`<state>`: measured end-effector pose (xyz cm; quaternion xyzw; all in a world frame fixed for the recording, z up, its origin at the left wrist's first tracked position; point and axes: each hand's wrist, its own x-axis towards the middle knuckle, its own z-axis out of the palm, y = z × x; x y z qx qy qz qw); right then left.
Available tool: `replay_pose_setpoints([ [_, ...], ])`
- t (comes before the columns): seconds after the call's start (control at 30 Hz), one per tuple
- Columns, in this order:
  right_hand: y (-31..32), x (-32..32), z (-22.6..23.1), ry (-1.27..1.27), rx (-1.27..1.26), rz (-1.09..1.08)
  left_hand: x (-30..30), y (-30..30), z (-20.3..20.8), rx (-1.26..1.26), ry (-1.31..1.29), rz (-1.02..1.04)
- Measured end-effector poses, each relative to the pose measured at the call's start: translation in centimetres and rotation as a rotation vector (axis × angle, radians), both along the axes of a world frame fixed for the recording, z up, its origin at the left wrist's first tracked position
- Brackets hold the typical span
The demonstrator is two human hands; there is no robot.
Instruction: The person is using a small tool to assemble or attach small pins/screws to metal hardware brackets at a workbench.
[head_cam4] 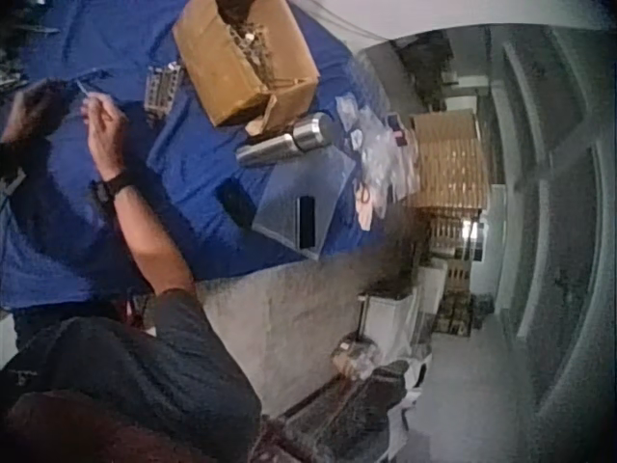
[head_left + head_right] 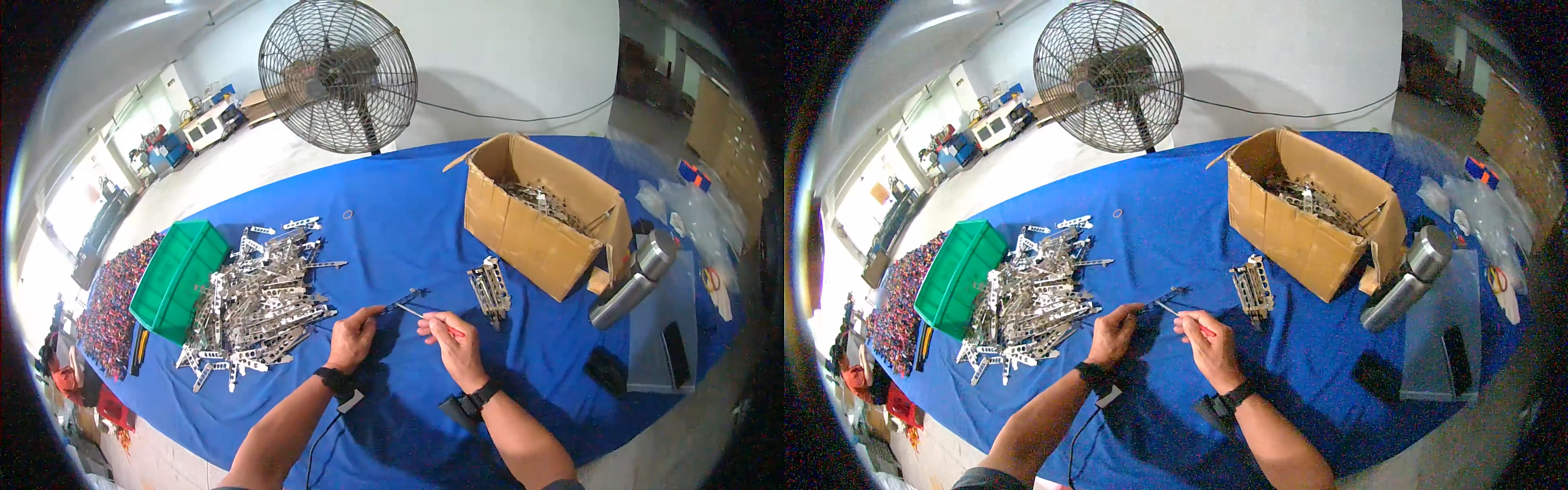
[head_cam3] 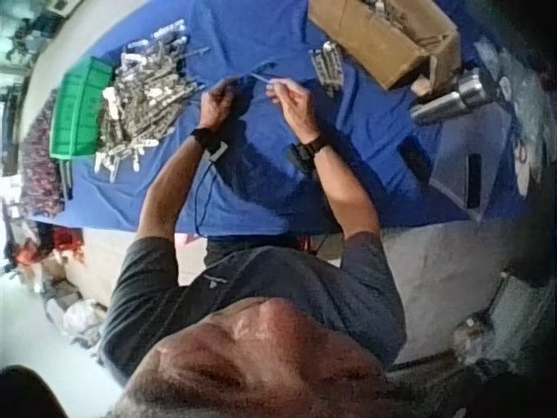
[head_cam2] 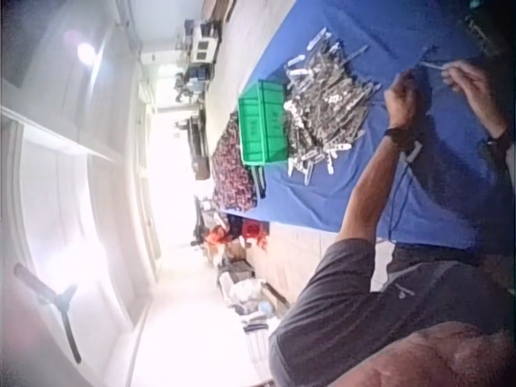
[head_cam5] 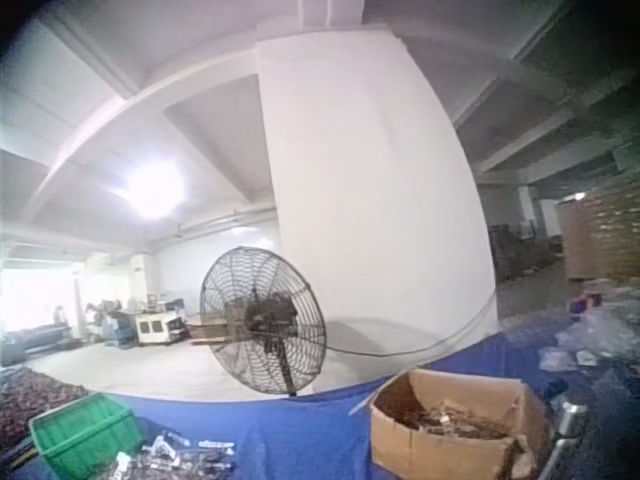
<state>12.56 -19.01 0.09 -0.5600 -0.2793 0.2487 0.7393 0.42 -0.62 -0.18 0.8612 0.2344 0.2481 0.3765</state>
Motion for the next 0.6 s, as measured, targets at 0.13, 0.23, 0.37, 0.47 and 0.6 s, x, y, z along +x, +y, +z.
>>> replay_pose_setpoints([
  [0.13,-0.1,0.1,-0.1,-0.003,-0.003,0.028,-0.2,0.0,0.3,0.021,-0.002,0.013],
  [0.23,0.1,0.0,0.1,-0.001,-0.008,-0.008,-0.2,0.4,-0.2,0.013,-0.002,0.006],
  [0.37,0.1,-0.2,0.2,-0.042,0.012,-0.026,-0.1,0.2,0.0,0.007,0.007,0.002],
  [0.47,0.1,0.1,-0.3,-0.03,-0.001,-0.013,0.0,0.6,-0.8,0.017,-0.036,-0.008],
  [0.6,0.1,0.1,-0.1,-0.013,0.007,0.014,-0.1,0.8,-1.1,0.033,-0.055,-0.008],
])
